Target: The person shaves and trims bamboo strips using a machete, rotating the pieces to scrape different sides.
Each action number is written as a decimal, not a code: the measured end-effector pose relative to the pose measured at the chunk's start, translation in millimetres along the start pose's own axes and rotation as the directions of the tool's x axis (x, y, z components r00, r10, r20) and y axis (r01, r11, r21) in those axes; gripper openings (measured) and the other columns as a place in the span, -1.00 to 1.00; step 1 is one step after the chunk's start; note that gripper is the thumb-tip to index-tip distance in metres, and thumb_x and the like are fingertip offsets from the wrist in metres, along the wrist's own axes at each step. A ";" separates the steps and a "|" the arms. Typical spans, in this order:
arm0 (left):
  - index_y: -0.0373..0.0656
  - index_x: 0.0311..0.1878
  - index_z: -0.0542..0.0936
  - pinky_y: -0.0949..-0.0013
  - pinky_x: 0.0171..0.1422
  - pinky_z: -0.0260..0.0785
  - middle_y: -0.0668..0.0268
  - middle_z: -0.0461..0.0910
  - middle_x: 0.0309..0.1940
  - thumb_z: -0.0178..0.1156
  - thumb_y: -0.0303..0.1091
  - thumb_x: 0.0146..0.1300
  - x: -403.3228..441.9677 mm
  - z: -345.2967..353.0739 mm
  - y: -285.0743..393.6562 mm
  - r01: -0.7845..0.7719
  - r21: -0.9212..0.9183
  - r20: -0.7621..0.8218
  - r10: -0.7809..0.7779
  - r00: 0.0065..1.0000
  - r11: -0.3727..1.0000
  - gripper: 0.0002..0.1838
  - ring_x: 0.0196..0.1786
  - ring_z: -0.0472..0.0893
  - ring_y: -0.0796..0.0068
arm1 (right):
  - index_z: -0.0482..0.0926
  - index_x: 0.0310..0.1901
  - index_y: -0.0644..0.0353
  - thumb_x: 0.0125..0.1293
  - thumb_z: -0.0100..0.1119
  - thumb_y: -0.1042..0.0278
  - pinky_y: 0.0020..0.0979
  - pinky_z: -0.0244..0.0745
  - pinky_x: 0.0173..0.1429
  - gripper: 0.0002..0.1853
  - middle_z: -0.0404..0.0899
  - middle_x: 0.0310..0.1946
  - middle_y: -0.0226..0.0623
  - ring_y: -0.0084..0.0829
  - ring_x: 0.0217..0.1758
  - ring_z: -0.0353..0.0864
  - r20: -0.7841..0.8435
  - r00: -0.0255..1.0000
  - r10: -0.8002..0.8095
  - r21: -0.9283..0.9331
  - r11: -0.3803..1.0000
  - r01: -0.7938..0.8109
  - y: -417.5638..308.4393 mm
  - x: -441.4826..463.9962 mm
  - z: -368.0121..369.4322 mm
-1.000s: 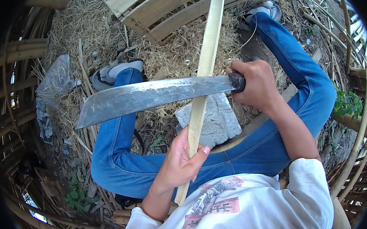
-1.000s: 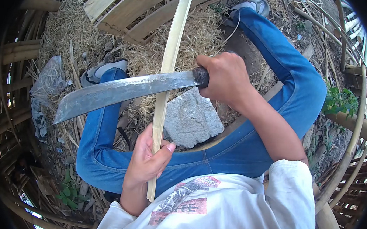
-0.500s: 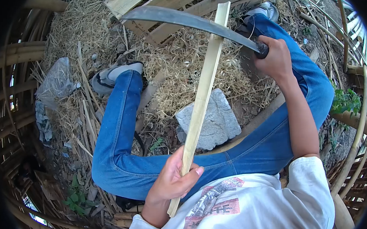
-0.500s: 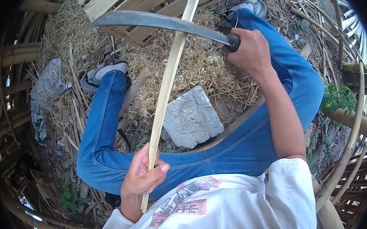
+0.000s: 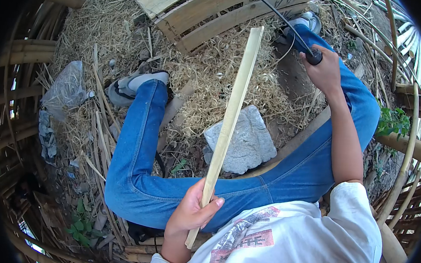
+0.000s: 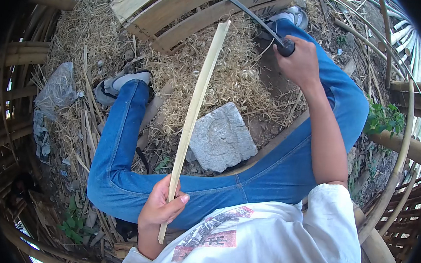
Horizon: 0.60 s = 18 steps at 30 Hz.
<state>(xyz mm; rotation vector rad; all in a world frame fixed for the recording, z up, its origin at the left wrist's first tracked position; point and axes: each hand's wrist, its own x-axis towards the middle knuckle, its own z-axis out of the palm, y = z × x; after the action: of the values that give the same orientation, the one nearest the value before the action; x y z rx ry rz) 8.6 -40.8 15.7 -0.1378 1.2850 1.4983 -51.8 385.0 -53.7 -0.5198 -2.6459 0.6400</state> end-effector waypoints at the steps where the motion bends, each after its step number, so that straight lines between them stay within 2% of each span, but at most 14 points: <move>1: -0.10 -0.19 0.25 0.58 -0.78 -0.03 0.49 0.32 -0.68 0.18 -0.53 0.46 1.4 0.3 1.4 -0.003 0.016 -0.018 0.004 1.000 1.000 -0.74 -0.80 0.24 0.77 | 0.66 -0.40 0.28 0.17 0.37 0.28 -0.14 0.47 -0.33 -0.79 0.56 -0.60 0.02 0.04 -0.51 0.59 0.044 0.999 -0.012 0.056 0.998 0.009 -7.4 -2.8 0.0; 3: -0.12 -0.15 0.29 0.57 -0.77 0.01 0.47 0.38 -0.66 0.20 -0.52 0.45 5.1 1.7 5.6 -0.006 0.053 -0.048 0.009 0.999 0.999 -0.76 -0.79 0.26 0.76 | 0.65 -0.42 0.28 0.19 0.38 0.28 -0.16 0.44 -0.35 -0.78 0.54 -0.62 -0.01 0.05 -0.53 0.54 0.126 0.991 -0.034 0.166 0.986 0.013 -24.9 -9.7 1.3; 4: -0.15 -0.10 0.31 0.57 -0.77 0.03 0.45 0.40 -0.65 0.21 -0.52 0.44 7.4 4.8 8.2 -0.019 0.119 -0.077 0.028 0.997 0.993 -0.78 -0.78 0.28 0.75 | 0.63 -0.44 0.25 0.13 0.36 0.33 -0.13 0.45 -0.34 -0.84 0.53 -0.62 -0.02 0.10 -0.50 0.55 0.173 0.984 -0.049 0.195 0.981 0.014 -34.9 -13.8 2.4; 6: -0.21 0.00 0.35 0.57 -0.75 0.08 0.43 0.46 -0.63 0.22 -0.52 0.43 11.0 12.8 12.1 -0.034 0.254 -0.132 0.069 0.989 0.967 -0.76 -0.77 0.31 0.74 | 0.60 -0.46 0.23 0.06 0.32 0.38 -0.11 0.45 -0.34 -0.88 0.53 -0.62 -0.01 0.11 -0.47 0.57 0.184 0.978 -0.103 0.193 0.979 0.067 -42.9 -22.3 9.5; 9: -0.31 0.19 0.35 0.57 -0.73 0.13 0.40 0.49 -0.63 0.23 -0.54 0.41 11.8 8.5 -4.2 -0.137 0.377 -0.119 0.194 0.974 0.916 -0.63 -0.75 0.34 0.73 | 0.58 -0.47 0.18 -0.07 0.27 0.43 -0.06 0.46 -0.32 -0.91 0.53 -0.60 -0.02 0.11 -0.42 0.60 0.167 0.978 -0.128 0.139 0.985 0.105 -48.4 -24.2 6.5; 12: -0.34 0.27 0.31 0.57 -0.73 0.12 0.40 0.48 -0.65 0.23 -0.55 0.40 5.1 10.4 -0.7 -0.086 0.326 -0.093 0.122 0.988 0.942 -0.54 -0.75 0.36 0.73 | 0.59 -0.45 0.16 -0.09 0.28 0.43 -0.05 0.46 -0.31 -0.89 0.54 -0.59 -0.05 0.10 -0.41 0.61 0.130 0.981 -0.141 0.100 0.987 0.129 -44.3 -22.3 -0.8; 18: -0.36 0.31 0.27 0.56 -0.75 0.11 0.39 0.48 -0.64 0.25 -0.57 0.37 -1.0 13.3 -8.9 -0.035 0.171 -0.064 0.047 0.997 0.985 -0.48 -0.73 0.37 0.73 | 0.61 -0.41 0.12 -0.12 0.33 0.37 -0.03 0.49 -0.26 -0.83 0.56 -0.58 -0.07 0.08 -0.38 0.62 -0.008 0.992 -0.123 -0.014 0.992 0.123 -22.2 -16.1 0.0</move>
<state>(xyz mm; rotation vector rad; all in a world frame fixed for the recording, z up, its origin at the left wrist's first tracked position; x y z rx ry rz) 22.7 -33.1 16.2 -0.0510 1.4719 1.4214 -43.7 359.8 -47.0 -0.3588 -2.6508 0.5817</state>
